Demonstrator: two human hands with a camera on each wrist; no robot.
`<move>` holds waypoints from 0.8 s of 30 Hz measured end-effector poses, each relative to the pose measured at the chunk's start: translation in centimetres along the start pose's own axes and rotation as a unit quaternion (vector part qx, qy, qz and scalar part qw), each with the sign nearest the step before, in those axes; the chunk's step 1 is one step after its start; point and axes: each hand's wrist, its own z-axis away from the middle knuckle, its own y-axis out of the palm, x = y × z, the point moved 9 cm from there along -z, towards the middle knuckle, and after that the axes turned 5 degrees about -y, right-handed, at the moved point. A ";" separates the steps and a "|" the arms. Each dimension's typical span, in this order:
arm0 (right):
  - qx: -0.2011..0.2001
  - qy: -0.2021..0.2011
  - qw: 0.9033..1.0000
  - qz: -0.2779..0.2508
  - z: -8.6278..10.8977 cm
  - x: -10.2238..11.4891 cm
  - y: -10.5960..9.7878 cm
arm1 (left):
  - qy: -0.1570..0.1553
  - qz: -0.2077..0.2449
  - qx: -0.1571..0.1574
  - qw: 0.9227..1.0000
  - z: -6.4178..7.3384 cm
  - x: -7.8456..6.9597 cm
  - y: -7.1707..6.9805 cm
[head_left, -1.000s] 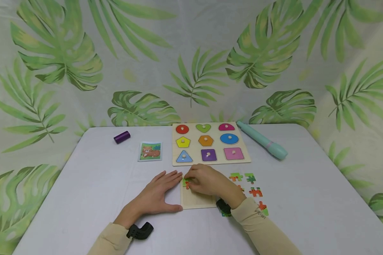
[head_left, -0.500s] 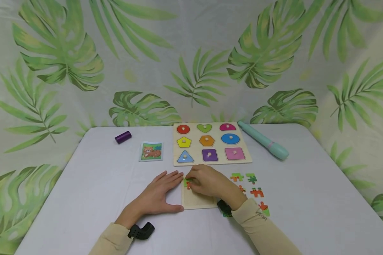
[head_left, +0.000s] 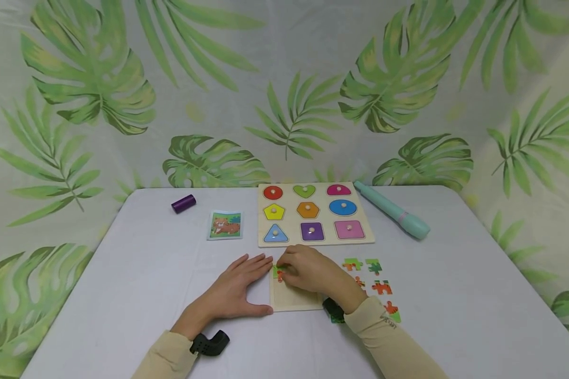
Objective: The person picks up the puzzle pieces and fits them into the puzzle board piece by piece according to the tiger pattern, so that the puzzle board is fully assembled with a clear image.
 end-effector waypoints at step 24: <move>0.013 -0.024 0.999 -0.018 0.3 0.1 -0.3 | 0.007 -0.003 -0.005 1.000 0.0 0.1 0.0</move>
